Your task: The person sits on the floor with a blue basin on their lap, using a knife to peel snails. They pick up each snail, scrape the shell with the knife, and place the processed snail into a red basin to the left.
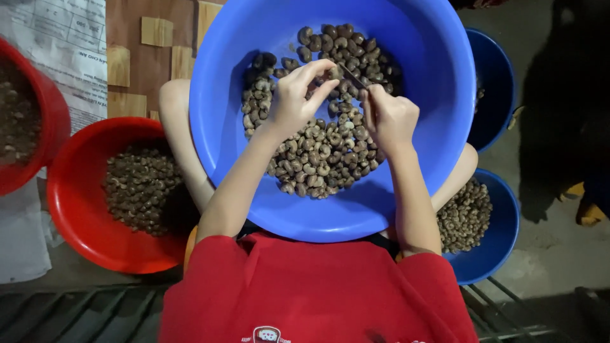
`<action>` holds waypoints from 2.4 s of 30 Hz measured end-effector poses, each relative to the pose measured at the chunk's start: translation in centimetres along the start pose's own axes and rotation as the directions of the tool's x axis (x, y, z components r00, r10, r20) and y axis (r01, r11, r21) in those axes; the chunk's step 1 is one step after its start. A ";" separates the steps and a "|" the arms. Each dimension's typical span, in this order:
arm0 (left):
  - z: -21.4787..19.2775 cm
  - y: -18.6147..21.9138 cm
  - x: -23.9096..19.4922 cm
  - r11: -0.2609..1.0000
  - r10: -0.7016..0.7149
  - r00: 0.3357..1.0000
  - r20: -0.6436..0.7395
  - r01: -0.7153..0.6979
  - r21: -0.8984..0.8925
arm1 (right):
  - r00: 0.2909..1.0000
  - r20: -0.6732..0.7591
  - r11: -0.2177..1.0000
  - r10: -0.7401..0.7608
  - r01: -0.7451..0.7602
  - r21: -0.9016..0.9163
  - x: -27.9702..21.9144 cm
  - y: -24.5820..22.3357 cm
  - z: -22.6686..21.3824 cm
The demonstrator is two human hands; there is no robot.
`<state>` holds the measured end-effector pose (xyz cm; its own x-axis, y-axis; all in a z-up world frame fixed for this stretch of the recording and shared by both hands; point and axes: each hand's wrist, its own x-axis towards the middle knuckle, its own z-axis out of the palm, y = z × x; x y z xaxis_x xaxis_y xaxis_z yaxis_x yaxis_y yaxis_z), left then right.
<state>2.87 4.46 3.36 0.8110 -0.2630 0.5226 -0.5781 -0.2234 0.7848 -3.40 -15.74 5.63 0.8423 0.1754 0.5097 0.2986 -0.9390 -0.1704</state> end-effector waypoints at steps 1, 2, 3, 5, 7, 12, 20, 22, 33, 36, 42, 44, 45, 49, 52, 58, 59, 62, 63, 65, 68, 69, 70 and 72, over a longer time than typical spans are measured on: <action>-0.1 0.2 0.0 1.000 0.003 1.000 0.005 -0.003 0.000 | 1.000 -0.003 1.000 0.005 -0.005 -0.001 -0.4 0.4 0.5; -0.2 0.5 0.0 0.999 -0.009 0.999 0.044 0.012 -0.053 | 0.996 0.042 0.997 0.080 -0.080 -0.012 -0.8 0.9 0.9; -0.2 0.8 0.0 0.994 -0.020 0.996 0.084 0.029 -0.104 | 0.984 0.087 0.988 0.156 -0.154 -0.027 -1.2 1.4 1.3; -0.1 1.2 0.3 0.995 0.001 0.991 0.137 0.012 -0.097 | 0.924 0.194 0.850 0.329 -0.379 0.366 -1.0 0.8 1.2; 0.1 1.7 -0.3 0.997 0.000 0.984 0.178 0.014 -0.077 | 0.835 0.376 0.511 0.401 -0.545 0.665 -1.2 0.2 1.6; 1.5 2.0 -0.8 0.889 -0.131 0.953 0.273 0.235 -0.394 | 0.714 0.644 -0.459 0.274 -0.491 0.740 -1.9 -0.4 2.6; 3.4 -2.0 -1.7 0.870 -0.091 0.989 0.116 0.135 -0.474 | 0.982 -0.068 0.836 0.174 -0.111 0.538 -2.5 2.4 3.8; 2.3 -1.3 -1.2 0.853 -0.092 0.985 0.145 0.153 -0.500 | 0.996 -0.083 0.952 -0.007 0.032 0.305 -2.0 2.8 2.8; -1.2 2.5 0.9 0.924 -0.107 0.960 0.260 0.192 -0.330 | 0.986 0.034 0.954 0.161 -0.164 0.249 -0.7 1.9 0.6; 0.8 0.5 -0.4 0.999 0.013 0.976 0.215 -0.003 -0.044 | 0.901 0.238 0.541 0.362 -0.411 0.734 -0.9 0.7 1.0; 2.0 0.5 -1.4 1.000 0.026 0.967 0.254 -0.022 -0.019 | 0.948 0.074 0.621 0.309 -0.260 0.739 -0.7 0.5 0.3; 2.1 -0.1 -1.6 0.985 0.025 0.949 0.315 -0.078 0.157 | 0.919 -0.195 0.739 0.342 -0.135 0.660 -1.2 4.9 -0.1; 2.2 -0.4 -1.6 0.936 0.014 0.928 0.373 -0.144 0.322 | 0.833 -0.454 0.844 0.318 -0.031 0.535 -1.5 7.1 -0.4; 5.1 0.1 -3.1 0.817 -0.183 0.676 0.714 -0.299 0.493 | 0.610 -0.664 0.859 0.433 -0.056 0.509 -7.2 20.8 0.9; 5.0 2.2 -7.7 0.879 -0.012 0.413 0.910 -0.430 0.207 | 0.580 -0.704 0.862 0.410 0.006 0.507 -7.4 22.2 1.3; 4.9 -7.6 -14.7 0.616 0.503 0.100 0.859 -0.738 -0.275 | 0.658 -0.640 0.900 0.397 -0.143 0.412 -3.5 15.5 -0.5; 5.6 -8.6 -14.1 0.564 0.548 0.055 0.835 -0.761 -0.320 | 0.674 -0.643 0.909 0.363 -0.106 0.402 -3.1 14.9 -0.7; 8.0 -9.9 -10.5 0.451 0.604 0.038 0.796 -0.840 -0.302 | 0.692 -0.650 0.913 0.316 -0.036 0.406 -2.0 13.7 -1.3; 9.0 -10.0 -9.1 0.403 0.622 0.078 0.779 -0.885 -0.234 | 0.704 -0.642 0.907 0.303 -0.007 0.421 -1.8 13.5 -1.4; 9.6 -10.9 -7.1 0.345 0.575 0.149 0.805 -0.936 -0.073 | 0.699 -0.632 0.900 0.334 -0.036 0.435 -2.2 13.8 -1.1; 10.2 -11.6 -4.8 0.312 0.530 0.398 0.749 -0.913 0.264 | 0.694 -0.599 0.882 0.398 -0.112 0.457 -3.4 15.1 -0.1; 10.1 -11.8 -4.2 0.351 0.519 0.548 0.656 -0.836 0.421 | 0.690 -0.575 0.870 0.438 -0.165 0.465 -3.9 15.6 0.5; 9.8 -12.5 -3.5 0.347 0.521 0.545 0.656 -0.838 0.421 | 0.687 -0.579 0.870 0.438 -0.163 0.465 -4.4 16.4 1.1; 9.2 -13.8 -2.2 0.403 0.172 0.746 0.643 -0.649 0.645 | 0.670 -0.502 0.822 0.547 -0.314 0.476 -5.7 17.9 2.4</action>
<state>8.25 -0.48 -11.70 0.4484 -0.8380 0.3108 -0.8171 -0.5253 -0.2376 -1.71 -32.85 -2.37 0.5022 -0.5443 0.6720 0.1946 -0.6860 -0.7011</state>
